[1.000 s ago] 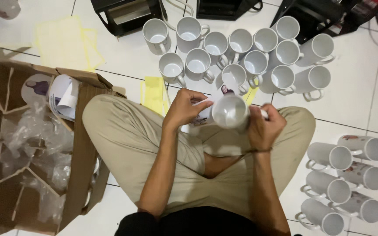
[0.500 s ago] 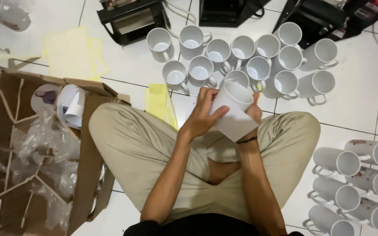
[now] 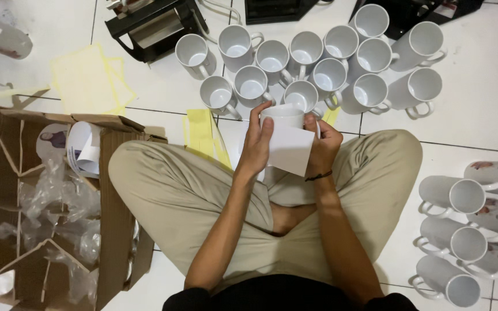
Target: The person sits on the floor and applies printed stickers to white ceramic mugs. They unwrap a mug from plastic, place a sticker on the side, smooth it down with their fingers, and then place the mug on the floor among others.
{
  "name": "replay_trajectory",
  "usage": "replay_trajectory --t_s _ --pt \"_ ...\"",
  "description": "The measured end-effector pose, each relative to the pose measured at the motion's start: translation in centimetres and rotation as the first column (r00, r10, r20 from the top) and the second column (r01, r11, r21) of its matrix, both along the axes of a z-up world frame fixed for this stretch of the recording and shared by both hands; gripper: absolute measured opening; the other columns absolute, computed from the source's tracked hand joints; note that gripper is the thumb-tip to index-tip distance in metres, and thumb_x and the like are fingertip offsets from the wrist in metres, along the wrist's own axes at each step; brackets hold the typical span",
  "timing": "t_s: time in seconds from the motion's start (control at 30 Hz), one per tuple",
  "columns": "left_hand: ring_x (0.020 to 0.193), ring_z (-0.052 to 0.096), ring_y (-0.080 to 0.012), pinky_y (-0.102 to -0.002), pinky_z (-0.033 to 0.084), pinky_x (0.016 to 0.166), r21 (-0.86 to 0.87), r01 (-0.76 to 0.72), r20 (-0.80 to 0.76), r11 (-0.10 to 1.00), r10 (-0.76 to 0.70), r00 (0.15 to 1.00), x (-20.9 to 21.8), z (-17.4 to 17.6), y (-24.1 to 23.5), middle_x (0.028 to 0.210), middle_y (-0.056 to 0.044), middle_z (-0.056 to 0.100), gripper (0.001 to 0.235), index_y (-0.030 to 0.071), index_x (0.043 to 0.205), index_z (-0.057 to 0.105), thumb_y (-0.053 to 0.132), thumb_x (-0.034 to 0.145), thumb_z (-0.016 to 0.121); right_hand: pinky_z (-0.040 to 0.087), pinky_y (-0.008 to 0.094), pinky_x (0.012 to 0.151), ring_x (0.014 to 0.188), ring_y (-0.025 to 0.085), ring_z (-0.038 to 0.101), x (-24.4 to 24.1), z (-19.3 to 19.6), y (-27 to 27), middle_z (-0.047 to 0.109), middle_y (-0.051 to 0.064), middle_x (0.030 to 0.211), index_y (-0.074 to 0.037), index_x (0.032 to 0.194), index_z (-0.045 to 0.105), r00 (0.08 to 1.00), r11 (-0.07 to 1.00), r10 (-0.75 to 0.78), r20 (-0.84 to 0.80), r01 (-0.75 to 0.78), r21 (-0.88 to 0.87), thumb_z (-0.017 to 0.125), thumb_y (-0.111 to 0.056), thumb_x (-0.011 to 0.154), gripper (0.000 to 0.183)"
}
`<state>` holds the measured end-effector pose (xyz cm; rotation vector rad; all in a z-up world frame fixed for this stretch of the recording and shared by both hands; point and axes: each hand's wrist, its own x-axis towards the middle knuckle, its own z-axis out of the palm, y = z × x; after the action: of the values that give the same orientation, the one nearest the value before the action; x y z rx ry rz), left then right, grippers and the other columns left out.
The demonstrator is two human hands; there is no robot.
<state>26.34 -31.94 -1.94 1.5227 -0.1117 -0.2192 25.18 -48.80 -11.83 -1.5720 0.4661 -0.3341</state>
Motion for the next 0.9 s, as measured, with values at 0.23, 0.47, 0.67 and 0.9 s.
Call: replay_trajectory --t_s 0.23,0.47,0.67,0.9 --pt "0.136 0.049 -0.0393 -0.053 0.032 0.116 0.044 -0.054 -0.017 0.998 0.055 0.998 0.1 -1.0 0.4 0.139 -0.026 0.055 0.061 0.006 0.143 0.048 0.053 0.108 0.032 0.028 0.019 0.049 0.052 0.003 0.037 -0.1 0.6 0.8 0.046 -0.004 0.049 -0.01 0.061 0.061 0.999 0.997 -0.043 0.008 0.044 -0.057 0.075 -0.023 0.099 0.043" --pt "0.118 0.055 -0.0347 -0.052 0.039 0.106 0.028 -0.012 -0.091 1.0 0.015 0.996 -0.1 -0.1 -0.3 0.125 -0.025 0.059 0.081 0.003 0.146 0.044 0.064 0.094 0.054 0.029 0.021 0.051 0.053 0.004 0.035 0.0 0.8 0.7 0.044 -0.006 0.049 -0.011 0.058 0.058 0.995 0.992 -0.095 0.02 0.096 -0.079 0.074 -0.021 0.098 0.044" --pt "0.106 0.059 -0.0291 -0.048 0.044 0.096 0.11 -0.041 -0.136 0.993 0.056 0.989 0.3 -1.5 0.1 0.115 -0.017 0.057 0.072 0.006 0.125 0.041 0.059 0.087 0.072 0.027 0.022 0.049 0.049 0.005 0.033 -0.1 0.9 0.4 0.042 -0.004 0.045 -0.01 0.055 0.056 0.991 0.984 -0.118 0.064 0.126 -0.125 0.077 -0.025 0.099 0.051" --pt "0.114 0.063 -0.0465 -0.057 0.05 0.094 0.235 -0.007 -0.168 0.972 0.048 0.985 -0.3 3.6 -0.4 0.117 -0.032 0.062 0.091 -0.006 0.137 0.043 0.063 0.083 0.068 0.028 0.023 0.051 0.051 0.005 0.034 -0.5 3.2 1.9 0.042 -0.003 0.046 -0.01 0.059 0.062 0.983 0.964 -0.174 0.049 0.181 -0.196 0.075 -0.02 0.097 0.041"
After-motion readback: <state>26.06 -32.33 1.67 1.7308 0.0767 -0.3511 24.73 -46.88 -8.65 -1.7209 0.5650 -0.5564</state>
